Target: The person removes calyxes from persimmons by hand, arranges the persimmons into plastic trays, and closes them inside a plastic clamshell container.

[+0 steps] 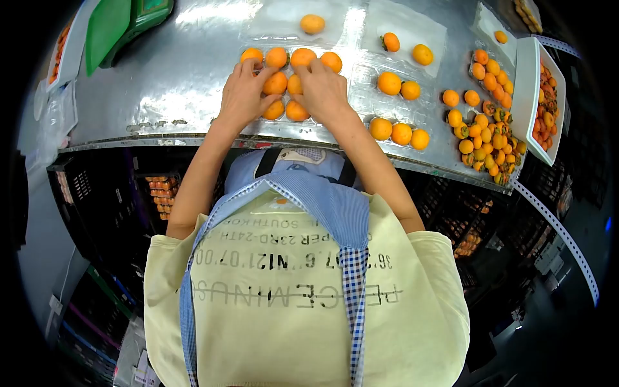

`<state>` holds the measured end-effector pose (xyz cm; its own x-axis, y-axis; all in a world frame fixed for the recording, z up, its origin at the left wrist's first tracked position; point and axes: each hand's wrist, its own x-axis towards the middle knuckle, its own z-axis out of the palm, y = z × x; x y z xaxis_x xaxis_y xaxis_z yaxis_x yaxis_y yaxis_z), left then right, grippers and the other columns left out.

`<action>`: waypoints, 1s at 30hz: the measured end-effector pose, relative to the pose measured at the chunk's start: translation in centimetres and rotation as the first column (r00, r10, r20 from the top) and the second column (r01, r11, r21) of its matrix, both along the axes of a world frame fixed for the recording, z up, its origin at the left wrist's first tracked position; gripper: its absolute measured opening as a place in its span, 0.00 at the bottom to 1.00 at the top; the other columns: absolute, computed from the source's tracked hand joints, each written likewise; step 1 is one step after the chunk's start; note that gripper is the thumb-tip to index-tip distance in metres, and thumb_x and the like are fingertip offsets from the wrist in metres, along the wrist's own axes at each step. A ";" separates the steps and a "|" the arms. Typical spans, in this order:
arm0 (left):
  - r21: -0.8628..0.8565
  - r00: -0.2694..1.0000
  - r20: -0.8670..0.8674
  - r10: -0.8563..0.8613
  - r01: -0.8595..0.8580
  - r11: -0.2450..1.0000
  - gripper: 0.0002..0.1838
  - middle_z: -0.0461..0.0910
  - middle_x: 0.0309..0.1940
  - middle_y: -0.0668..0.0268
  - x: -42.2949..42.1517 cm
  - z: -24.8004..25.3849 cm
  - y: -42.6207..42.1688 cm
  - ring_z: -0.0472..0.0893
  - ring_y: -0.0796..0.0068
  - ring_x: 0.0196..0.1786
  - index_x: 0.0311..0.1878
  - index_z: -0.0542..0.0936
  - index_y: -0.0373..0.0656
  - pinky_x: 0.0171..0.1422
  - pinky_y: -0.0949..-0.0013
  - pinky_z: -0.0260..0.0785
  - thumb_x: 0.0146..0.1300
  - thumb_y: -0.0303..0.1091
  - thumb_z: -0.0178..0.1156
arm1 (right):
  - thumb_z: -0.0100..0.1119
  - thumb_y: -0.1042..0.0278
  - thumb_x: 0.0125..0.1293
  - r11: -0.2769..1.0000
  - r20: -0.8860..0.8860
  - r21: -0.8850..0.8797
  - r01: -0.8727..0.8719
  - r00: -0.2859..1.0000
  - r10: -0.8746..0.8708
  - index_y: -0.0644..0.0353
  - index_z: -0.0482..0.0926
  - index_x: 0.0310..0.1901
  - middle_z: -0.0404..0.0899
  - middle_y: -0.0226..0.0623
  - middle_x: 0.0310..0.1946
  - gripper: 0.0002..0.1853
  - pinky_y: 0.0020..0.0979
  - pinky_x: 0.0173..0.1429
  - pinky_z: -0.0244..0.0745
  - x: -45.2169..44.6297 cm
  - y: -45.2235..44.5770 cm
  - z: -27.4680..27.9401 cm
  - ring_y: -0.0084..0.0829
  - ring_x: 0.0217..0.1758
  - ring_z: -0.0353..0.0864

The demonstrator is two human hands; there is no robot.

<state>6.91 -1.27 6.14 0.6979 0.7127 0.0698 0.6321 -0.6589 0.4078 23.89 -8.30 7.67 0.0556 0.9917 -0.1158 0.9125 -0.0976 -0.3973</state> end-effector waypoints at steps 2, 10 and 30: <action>-0.041 0.999 -0.033 -0.009 0.008 0.999 0.29 0.71 0.46 0.57 0.1 0.1 0.1 0.72 0.57 0.50 0.54 0.76 0.48 0.52 0.60 0.69 0.46 0.39 0.71 | 0.69 0.62 0.48 1.000 -0.008 -0.003 0.000 1.000 0.000 0.55 0.75 0.48 0.74 0.39 0.40 0.24 0.41 0.38 0.77 0.1 -0.2 0.1 0.42 0.44 0.79; -0.044 0.990 -0.124 -0.069 0.064 0.997 0.29 0.71 0.46 0.57 1.0 -0.3 -0.8 0.72 0.56 0.50 0.55 0.73 0.46 0.51 0.58 0.70 0.46 0.33 0.67 | 0.68 0.62 0.47 0.995 -0.098 -0.006 0.101 0.990 -0.101 0.55 0.73 0.48 0.75 0.39 0.43 0.24 0.40 0.41 0.77 -0.3 -1.0 -0.5 0.43 0.46 0.79; -0.826 0.943 0.284 0.173 0.149 0.544 0.31 0.78 0.46 0.56 -1.2 2.7 3.6 0.80 0.64 0.44 0.58 0.73 0.35 0.43 0.65 0.74 0.51 0.40 0.63 | 0.31 0.43 0.74 0.923 -0.719 -0.384 -0.027 -0.619 -0.317 0.61 0.69 0.56 0.74 0.44 0.40 0.29 0.19 0.24 0.59 2.0 -5.0 -0.7 0.21 0.21 0.62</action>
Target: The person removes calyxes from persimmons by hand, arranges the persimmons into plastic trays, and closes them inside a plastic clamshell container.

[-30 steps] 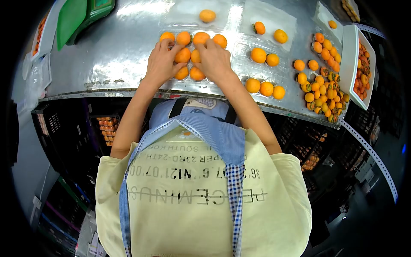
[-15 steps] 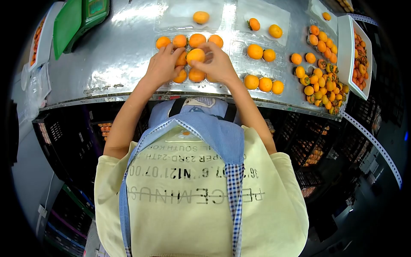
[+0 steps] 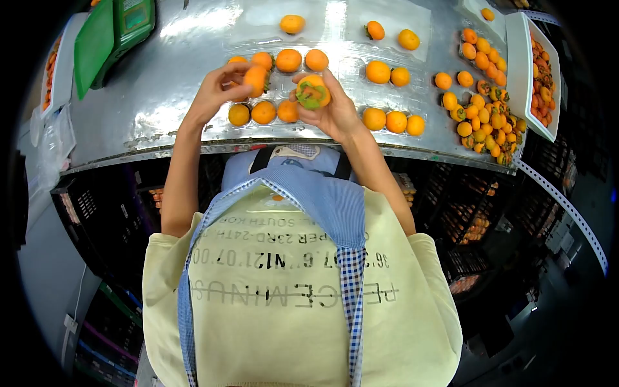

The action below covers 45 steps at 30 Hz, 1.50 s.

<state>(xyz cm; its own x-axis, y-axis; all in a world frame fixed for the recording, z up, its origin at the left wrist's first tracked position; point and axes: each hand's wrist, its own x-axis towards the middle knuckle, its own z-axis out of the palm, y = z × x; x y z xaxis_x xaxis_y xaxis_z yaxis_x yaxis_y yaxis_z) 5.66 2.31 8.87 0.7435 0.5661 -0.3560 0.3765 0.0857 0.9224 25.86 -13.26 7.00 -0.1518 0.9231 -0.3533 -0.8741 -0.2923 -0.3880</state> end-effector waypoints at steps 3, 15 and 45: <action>-0.641 0.825 0.434 0.362 0.001 0.767 0.33 0.74 0.52 0.56 -0.4 0.6 -1.6 0.77 0.68 0.42 0.65 0.63 0.33 0.31 0.74 0.71 0.60 0.43 0.53 | 0.31 0.43 0.74 1.000 0.030 -0.015 -0.016 0.999 0.016 0.60 0.69 0.55 0.75 0.44 0.38 0.28 0.17 0.22 0.57 -0.1 0.1 -0.2 0.19 0.19 0.61; -0.909 0.667 0.395 0.632 0.184 0.373 0.28 0.75 0.43 0.52 1.1 0.6 -5.0 0.63 0.84 0.21 0.59 0.69 0.38 0.16 0.87 0.49 0.73 0.54 0.35 | 0.36 0.41 0.72 0.998 0.120 -0.025 -0.053 0.991 0.055 0.59 0.71 0.52 0.73 0.41 0.37 0.27 0.14 0.19 0.54 -0.9 0.6 0.3 0.15 0.17 0.59; -0.947 0.727 0.255 0.638 0.053 0.318 0.28 0.71 0.54 0.52 3.0 -1.1 -8.0 0.72 0.60 0.54 0.68 0.60 0.41 0.56 0.63 0.65 0.70 0.46 0.37 | 0.63 0.62 0.62 0.939 0.825 -0.021 0.342 0.537 -0.177 0.62 0.67 0.62 0.71 0.37 0.53 0.29 0.29 0.52 0.74 10.6 -9.0 -0.2 0.30 0.50 0.77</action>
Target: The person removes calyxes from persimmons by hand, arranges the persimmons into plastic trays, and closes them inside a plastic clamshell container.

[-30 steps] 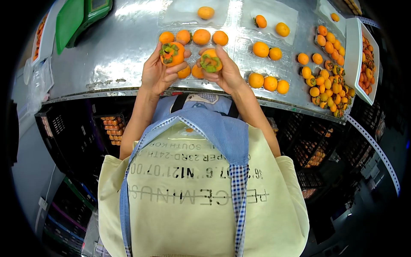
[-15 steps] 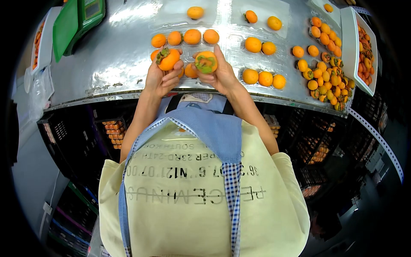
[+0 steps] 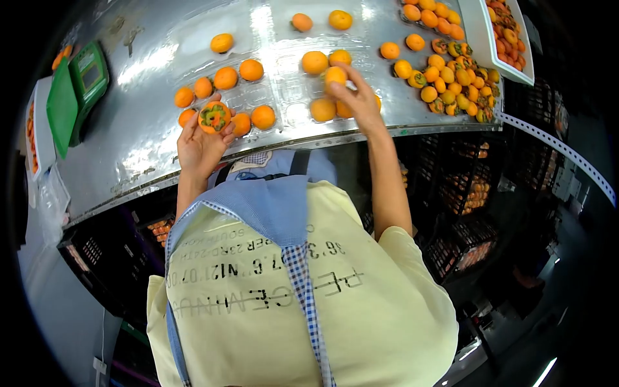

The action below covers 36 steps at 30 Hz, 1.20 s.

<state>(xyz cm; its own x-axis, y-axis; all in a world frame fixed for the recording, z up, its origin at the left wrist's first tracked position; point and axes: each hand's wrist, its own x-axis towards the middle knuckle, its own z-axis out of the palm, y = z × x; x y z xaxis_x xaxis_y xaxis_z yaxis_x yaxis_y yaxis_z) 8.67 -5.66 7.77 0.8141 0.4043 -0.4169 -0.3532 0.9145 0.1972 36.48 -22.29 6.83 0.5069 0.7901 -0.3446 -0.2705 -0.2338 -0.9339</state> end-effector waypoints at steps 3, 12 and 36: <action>0.010 0.987 0.131 -0.094 0.094 0.996 0.30 0.70 0.57 0.51 0.3 -0.8 0.1 0.70 0.61 0.59 0.68 0.59 0.33 0.62 0.62 0.63 0.70 0.45 0.38 | 0.68 0.65 0.58 0.987 0.296 -0.088 0.134 0.950 -0.103 0.63 0.69 0.60 0.71 0.39 0.53 0.30 0.28 0.51 0.76 3.8 -2.1 -0.1 0.32 0.49 0.79; 0.081 0.982 -0.054 -0.180 0.184 0.980 0.30 0.69 0.58 0.50 2.3 0.2 -0.8 0.70 0.63 0.56 0.67 0.60 0.30 0.61 0.63 0.63 0.69 0.44 0.41 | 0.71 0.64 0.50 0.963 0.843 -0.267 0.028 0.492 0.219 0.58 0.75 0.55 0.75 0.43 0.49 0.29 0.35 0.54 0.74 9.3 -0.9 -0.5 0.42 0.53 0.75; 0.108 0.977 -0.130 -0.172 0.186 0.977 0.29 0.72 0.54 0.54 2.6 0.3 -1.0 0.73 0.64 0.49 0.65 0.63 0.32 0.55 0.63 0.67 0.69 0.45 0.42 | 0.71 0.65 0.50 0.872 0.813 -0.481 -0.091 0.328 0.482 0.62 0.75 0.53 0.78 0.44 0.48 0.28 0.36 0.56 0.73 10.7 0.9 -0.1 0.42 0.51 0.77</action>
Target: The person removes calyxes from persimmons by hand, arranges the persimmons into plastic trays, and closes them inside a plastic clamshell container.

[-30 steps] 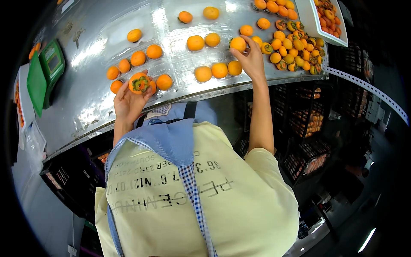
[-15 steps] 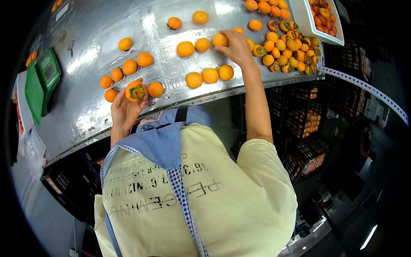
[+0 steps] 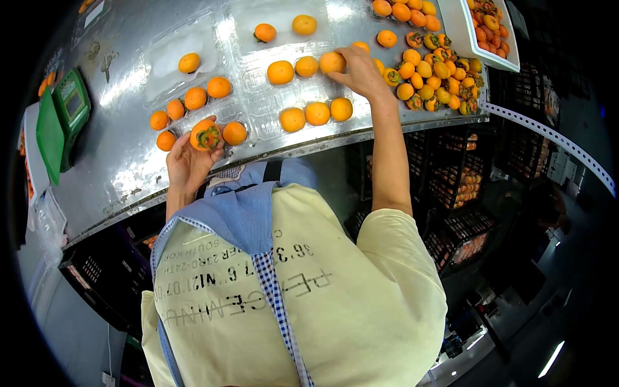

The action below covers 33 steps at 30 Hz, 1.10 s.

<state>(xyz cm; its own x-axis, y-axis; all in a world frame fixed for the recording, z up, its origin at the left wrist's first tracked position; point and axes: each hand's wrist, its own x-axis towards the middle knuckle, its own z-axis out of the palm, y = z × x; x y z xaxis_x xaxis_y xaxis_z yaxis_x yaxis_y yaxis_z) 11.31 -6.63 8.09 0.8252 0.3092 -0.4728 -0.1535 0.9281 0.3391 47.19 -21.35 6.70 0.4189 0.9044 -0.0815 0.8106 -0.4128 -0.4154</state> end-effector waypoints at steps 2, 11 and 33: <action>-0.005 0.999 -0.054 -0.005 0.005 1.000 0.27 0.73 0.52 0.54 0.3 1.2 -0.2 0.74 0.63 0.49 0.63 0.65 0.34 0.53 0.62 0.69 0.69 0.45 0.42 | 0.71 0.63 0.47 0.994 -0.048 0.067 0.089 0.995 -0.086 0.64 0.77 0.51 0.80 0.44 0.45 0.28 0.36 0.53 0.74 0.0 -0.3 -0.2 0.43 0.47 0.79; 0.163 0.879 -0.250 -0.406 0.452 0.877 0.33 0.79 0.39 0.60 3.5 2.0 -1.5 0.80 0.71 0.36 0.54 0.71 0.40 0.31 0.71 0.74 0.61 0.63 0.55 | 0.73 0.61 0.45 0.916 -0.596 0.369 -0.157 0.716 0.363 0.60 0.77 0.47 0.78 0.37 0.40 0.27 0.29 0.47 0.76 -13.0 2.5 6.0 0.31 0.41 0.80; 0.136 0.873 -0.173 -0.456 0.480 0.867 0.32 0.79 0.40 0.59 3.3 0.9 -1.8 0.80 0.73 0.37 0.54 0.72 0.35 0.34 0.72 0.75 0.63 0.59 0.55 | 0.70 0.58 0.51 0.987 -0.041 -0.006 -0.162 0.986 0.161 0.52 0.76 0.54 0.76 0.36 0.51 0.27 0.35 0.54 0.72 -2.8 2.7 -1.4 0.40 0.53 0.76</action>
<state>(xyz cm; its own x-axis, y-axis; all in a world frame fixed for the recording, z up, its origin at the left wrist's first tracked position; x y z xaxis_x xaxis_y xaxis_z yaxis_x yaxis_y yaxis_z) 14.58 -8.40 8.94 0.8271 -0.0134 -0.5619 0.3414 0.8061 0.4834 44.42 -18.61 5.31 0.2635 0.9591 -0.1037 0.8497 -0.2816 -0.4458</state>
